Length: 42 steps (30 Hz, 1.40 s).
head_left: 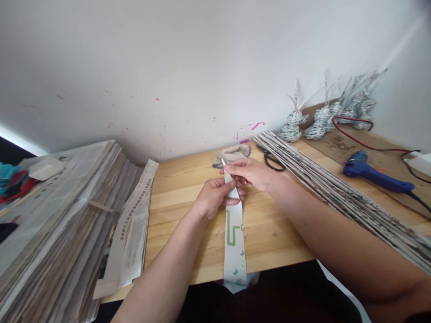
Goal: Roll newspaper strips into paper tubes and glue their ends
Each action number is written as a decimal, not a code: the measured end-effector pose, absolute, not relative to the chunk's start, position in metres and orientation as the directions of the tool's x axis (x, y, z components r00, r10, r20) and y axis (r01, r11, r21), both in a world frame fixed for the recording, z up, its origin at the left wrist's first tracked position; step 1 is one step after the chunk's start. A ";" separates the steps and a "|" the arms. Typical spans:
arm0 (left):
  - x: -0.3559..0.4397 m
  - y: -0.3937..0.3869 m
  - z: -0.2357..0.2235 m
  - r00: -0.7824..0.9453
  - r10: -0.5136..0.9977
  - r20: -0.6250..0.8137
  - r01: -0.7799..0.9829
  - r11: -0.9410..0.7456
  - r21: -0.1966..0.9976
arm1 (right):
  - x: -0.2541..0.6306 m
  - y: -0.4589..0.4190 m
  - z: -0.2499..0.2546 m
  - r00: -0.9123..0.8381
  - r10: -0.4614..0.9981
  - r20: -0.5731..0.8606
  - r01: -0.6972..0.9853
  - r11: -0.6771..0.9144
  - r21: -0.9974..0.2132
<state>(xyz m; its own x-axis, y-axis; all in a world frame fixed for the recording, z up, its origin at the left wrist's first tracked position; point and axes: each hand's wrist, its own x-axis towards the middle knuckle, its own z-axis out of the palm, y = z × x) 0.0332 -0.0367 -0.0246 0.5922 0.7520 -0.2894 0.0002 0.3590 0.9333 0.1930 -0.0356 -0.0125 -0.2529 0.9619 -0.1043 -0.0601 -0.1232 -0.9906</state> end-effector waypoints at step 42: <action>0.041 -0.046 -0.027 0.649 0.709 -0.277 0.041 0.331 0.943 | 0.194 -0.031 -0.017 -0.122 0.979 -0.163 -0.151 -0.181 -0.972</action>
